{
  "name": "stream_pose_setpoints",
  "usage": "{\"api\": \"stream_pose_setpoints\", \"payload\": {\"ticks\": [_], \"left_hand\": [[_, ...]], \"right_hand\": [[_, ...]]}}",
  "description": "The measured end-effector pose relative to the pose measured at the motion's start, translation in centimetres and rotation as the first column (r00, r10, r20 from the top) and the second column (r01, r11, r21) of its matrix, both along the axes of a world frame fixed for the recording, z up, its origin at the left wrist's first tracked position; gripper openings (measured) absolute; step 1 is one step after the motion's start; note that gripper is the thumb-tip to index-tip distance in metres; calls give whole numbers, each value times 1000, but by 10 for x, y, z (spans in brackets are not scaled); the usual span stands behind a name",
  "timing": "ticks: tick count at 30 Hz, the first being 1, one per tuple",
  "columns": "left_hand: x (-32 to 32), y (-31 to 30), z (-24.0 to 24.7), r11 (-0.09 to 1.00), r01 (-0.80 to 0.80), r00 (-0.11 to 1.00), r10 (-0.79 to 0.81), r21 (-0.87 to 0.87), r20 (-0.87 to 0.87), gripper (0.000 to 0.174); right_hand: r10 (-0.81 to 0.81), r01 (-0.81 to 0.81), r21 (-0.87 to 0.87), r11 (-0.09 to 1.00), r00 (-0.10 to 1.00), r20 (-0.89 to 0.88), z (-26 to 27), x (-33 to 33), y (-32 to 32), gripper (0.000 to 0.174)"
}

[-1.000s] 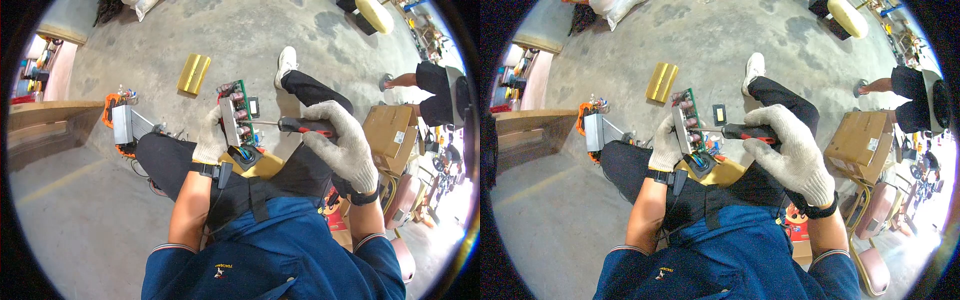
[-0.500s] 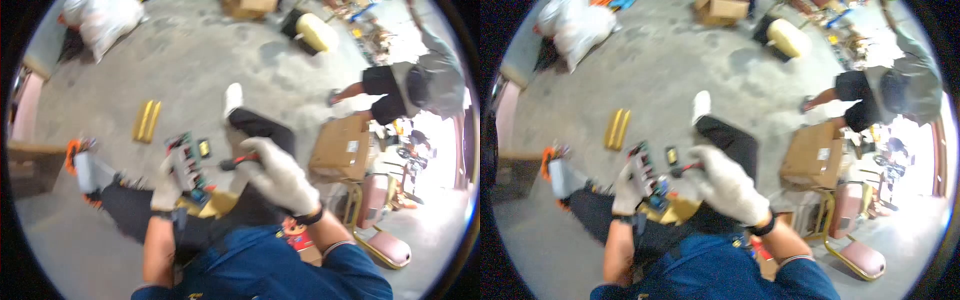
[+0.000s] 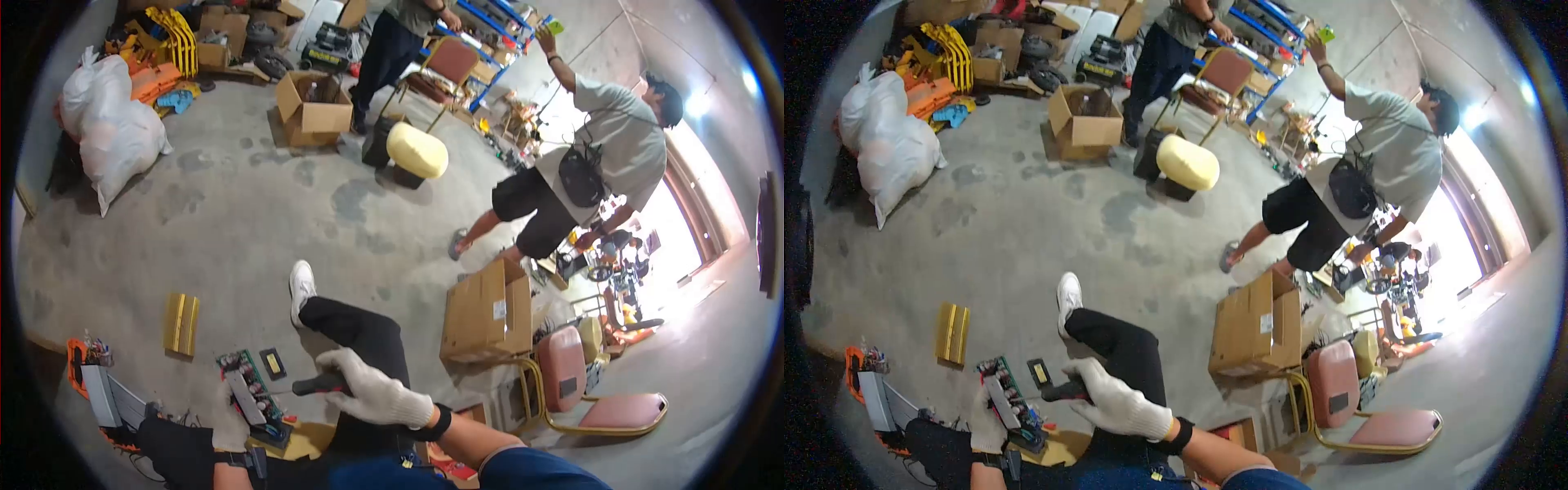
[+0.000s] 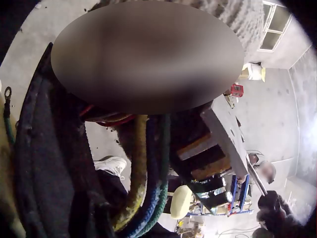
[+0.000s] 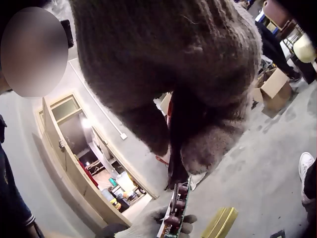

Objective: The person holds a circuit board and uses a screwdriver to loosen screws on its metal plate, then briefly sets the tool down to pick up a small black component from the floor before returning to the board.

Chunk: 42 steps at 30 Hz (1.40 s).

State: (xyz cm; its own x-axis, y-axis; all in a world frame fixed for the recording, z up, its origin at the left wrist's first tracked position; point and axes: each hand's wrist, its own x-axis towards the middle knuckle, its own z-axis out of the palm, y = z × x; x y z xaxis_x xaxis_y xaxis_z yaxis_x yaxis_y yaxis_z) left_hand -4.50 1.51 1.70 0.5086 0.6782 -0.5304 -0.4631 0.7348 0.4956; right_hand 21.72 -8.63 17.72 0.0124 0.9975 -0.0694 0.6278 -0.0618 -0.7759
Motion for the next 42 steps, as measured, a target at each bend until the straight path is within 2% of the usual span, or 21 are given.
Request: {"api": "stream_pose_setpoints", "payload": {"ticks": [2, 4, 8, 11, 13, 14, 15, 16, 17, 18, 21, 22, 23, 26, 28, 29, 30, 32, 34, 40, 42], "left_hand": [[4, -1, -1, 999, -39, 999, 39, 16, 17, 41], [5, -1, 5, 998, -49, 999, 49, 35, 1, 41], [1, 2, 3, 1000, -16, 999, 16, 17, 45, 42], [1, -1, 3, 999, -9, 998, 12, 47, -63, 52], [-5, 2, -18, 999, 33, 998, -32, -17, 57, 53], [-3, 2, -2, 998, 65, 997, -64, -11, 41, 54], [2, 3, 4, 999, 15, 1000, -14, -46, 22, 53], [-4, 9, -4, 992, 102, 980, -87, -77, 178, 50], [-2, 7, 0, 997, 73, 985, -67, -34, 158, 49], [1, 8, 11, 998, 59, 997, -57, -31, 49, 52], [-2, 7, 7, 996, 81, 990, -85, 42, 114, 52], [4, 6, 25, 998, 50, 999, -50, 35, -8, 47], [4, 7, 26, 999, 31, 999, -32, 44, 15, 46], [2, 6, 12, 996, 46, 994, -53, 75, 92, 47], [1, 8, 6, 992, 77, 985, -92, 104, 143, 48], [1, 8, 4, 992, 74, 989, -87, 105, 123, 47], [0, 8, 7, 992, 72, 991, -82, 104, 102, 47], [2, 6, 13, 994, 52, 995, -59, 95, 74, 47], [4, 6, 19, 995, 28, 998, -33, 91, 50, 46], [4, 7, 21, 996, 46, 999, -46, 80, -6, 46], [8, 5, 23, 995, -41, 999, 42, 96, -6, 47]], "right_hand": [[14, -14, -29, 999, 1000, -14, 6, -1, 3, 56], [-122, 96, -316, 944, 991, -63, 16, -6, 4, 54], [-87, 83, -224, 971, 996, -12, 14, -8, 3, 55], [-26, 20, -96, 995, 998, -61, 3, -2, -3, 60], [-16, 16, 1, 1000, 999, -42, 4, -3, -1, 51], [-78, 82, -69, 994, 995, 61, 6, -6, 0, 48], [-152, 154, -74, 985, 988, 36, 6, -10, 1, 48], [-129, 126, 25, 992, 979, 159, 8, -12, 4, 51], [-175, 183, -87, 979, 981, 88, 15, -16, 4, 55], [-122, 132, -112, 985, 988, 94, 23, -14, 6, 58], [-40, 41, -30, 999, 999, 34, 4, -10, -1, 56], [-33, 34, -13, 999, 998, 62, 8, -12, -1, 54], [-31, 33, -23, 999, 998, 50, 8, -16, -2, 54], [-141, 144, -118, 983, 989, 35, 15, -20, -3, 51], [-243, 252, -262, 931, 968, 68, 23, -24, 2, 52], [-171, 185, -115, 976, 977, 126, 21, -24, 0, 52], [-177, 191, -121, 974, 977, 120, 19, -23, -1, 52], [-43, 40, 26, 999, 994, 99, 16, -20, -1, 53], [-43, 43, 7, 999, 997, 68, 20, -21, -1, 54], [-222, 234, -226, 946, 972, 79, 20, -23, 4, 54], [-59, 56, 36, 998, 995, 78, 19, -21, 0, 51]]}}
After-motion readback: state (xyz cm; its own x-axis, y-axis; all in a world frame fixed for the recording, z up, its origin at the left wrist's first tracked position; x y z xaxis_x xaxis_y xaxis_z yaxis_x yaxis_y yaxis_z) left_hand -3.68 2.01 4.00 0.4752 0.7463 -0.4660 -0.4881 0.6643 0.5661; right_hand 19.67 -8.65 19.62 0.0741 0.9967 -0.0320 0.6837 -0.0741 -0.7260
